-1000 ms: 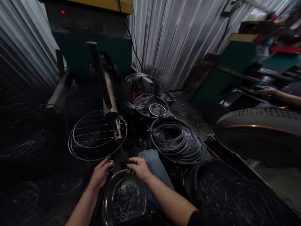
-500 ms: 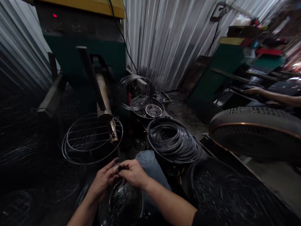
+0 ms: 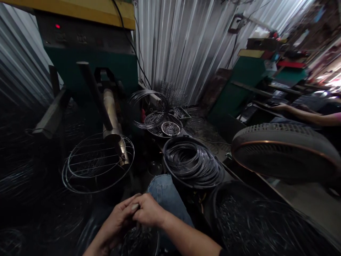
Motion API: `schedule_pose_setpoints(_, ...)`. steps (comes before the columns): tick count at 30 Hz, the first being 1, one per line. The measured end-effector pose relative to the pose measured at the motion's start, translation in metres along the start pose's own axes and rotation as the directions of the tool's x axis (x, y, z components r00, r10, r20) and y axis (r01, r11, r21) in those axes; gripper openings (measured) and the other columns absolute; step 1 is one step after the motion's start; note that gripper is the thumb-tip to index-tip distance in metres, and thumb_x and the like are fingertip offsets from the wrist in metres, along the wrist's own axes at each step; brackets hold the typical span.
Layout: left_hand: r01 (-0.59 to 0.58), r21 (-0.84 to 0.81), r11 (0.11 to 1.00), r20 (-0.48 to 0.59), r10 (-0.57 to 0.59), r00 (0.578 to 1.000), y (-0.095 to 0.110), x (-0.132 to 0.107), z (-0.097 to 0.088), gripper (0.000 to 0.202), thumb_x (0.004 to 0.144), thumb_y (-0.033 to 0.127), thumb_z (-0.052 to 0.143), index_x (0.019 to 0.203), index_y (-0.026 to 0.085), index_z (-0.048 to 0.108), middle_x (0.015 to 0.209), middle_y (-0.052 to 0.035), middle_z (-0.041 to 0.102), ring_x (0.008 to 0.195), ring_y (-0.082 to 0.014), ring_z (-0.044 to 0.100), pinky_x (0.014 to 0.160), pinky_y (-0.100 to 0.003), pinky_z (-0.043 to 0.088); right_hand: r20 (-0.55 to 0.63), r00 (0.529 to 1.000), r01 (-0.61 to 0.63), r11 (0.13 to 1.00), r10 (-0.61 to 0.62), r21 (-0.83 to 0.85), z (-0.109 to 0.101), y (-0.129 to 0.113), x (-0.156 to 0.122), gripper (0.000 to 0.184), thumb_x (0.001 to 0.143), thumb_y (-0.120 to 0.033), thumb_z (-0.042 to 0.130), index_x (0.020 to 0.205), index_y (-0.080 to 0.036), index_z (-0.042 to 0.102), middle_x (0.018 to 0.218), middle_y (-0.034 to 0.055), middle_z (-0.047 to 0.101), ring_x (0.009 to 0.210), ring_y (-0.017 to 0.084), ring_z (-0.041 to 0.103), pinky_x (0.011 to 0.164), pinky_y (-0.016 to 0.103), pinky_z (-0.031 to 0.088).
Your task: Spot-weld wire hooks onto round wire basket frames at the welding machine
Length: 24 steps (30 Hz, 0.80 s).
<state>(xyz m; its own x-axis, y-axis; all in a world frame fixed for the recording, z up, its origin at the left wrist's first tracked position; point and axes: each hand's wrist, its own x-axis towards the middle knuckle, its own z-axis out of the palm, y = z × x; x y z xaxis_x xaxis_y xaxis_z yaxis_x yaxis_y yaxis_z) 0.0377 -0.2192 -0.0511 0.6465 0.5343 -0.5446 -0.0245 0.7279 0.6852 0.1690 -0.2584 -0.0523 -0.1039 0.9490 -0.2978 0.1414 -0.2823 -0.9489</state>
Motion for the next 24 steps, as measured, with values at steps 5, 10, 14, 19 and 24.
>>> schedule_pose_setpoints(5,0.017,-0.019,1.000,-0.126,-0.020,0.992,0.001,-0.001,0.002,0.069,0.049,0.029,0.090,0.113,0.018,0.068,0.081,-0.0072,0.068,0.059,-0.0129,0.058,0.055,-0.022,0.044,-0.035,0.996,-0.086,0.992,0.083,-0.095,-0.005,-0.006,-0.009,0.019,0.063,-0.007,0.051,0.067,-0.017,0.066,0.048,-0.0050,0.053,0.042,0.013,0.055,0.040,0.018,0.038)
schedule_pose_setpoints(10,0.013,-0.012,1.000,-0.137,-0.014,0.990,0.006,-0.006,0.015,0.067,0.046,0.028,0.089,0.109,0.017,0.070,0.081,-0.0070,0.069,0.064,-0.0147,0.061,0.058,-0.023,0.047,0.007,0.990,-0.137,0.990,0.138,-0.042,-0.010,-0.008,-0.008,0.014,0.062,-0.007,0.052,0.057,-0.018,0.059,0.045,-0.0059,0.050,0.037,0.012,0.051,0.036,0.019,0.038)
schedule_pose_setpoints(14,0.016,-0.053,0.998,-0.142,-0.023,0.990,0.005,-0.005,0.017,0.067,0.046,0.034,0.090,0.108,0.018,0.070,0.087,-0.0083,0.070,0.067,-0.0160,0.063,0.057,-0.022,0.047,0.040,0.992,-0.118,0.993,0.117,0.012,-0.013,-0.007,-0.009,0.012,0.063,-0.009,0.057,0.063,-0.018,0.064,0.047,-0.0060,0.053,0.037,0.012,0.051,0.035,0.020,0.039)
schedule_pose_setpoints(19,0.029,-0.089,0.996,-0.113,-0.039,0.993,-0.002,-0.001,0.012,0.074,0.050,0.034,0.089,0.118,0.017,0.064,0.099,-0.0122,0.069,0.074,-0.0219,0.066,0.063,-0.028,0.050,0.083,0.981,-0.177,0.984,0.174,0.034,-0.015,-0.010,-0.013,0.011,0.064,-0.007,0.061,0.064,-0.017,0.067,0.047,-0.0065,0.053,0.034,0.010,0.048,0.037,0.019,0.037)
schedule_pose_setpoints(24,0.030,-0.123,0.992,-0.108,-0.044,0.993,-0.007,-0.002,0.009,0.081,0.053,0.033,0.088,0.126,0.015,0.056,0.101,-0.0143,0.068,0.079,-0.0264,0.067,0.065,-0.032,0.052,0.157,0.967,-0.217,0.969,0.198,0.114,-0.019,-0.014,-0.016,0.010,0.063,-0.013,0.068,0.073,-0.016,0.071,0.048,-0.0071,0.055,0.033,0.008,0.046,0.038,0.018,0.035)
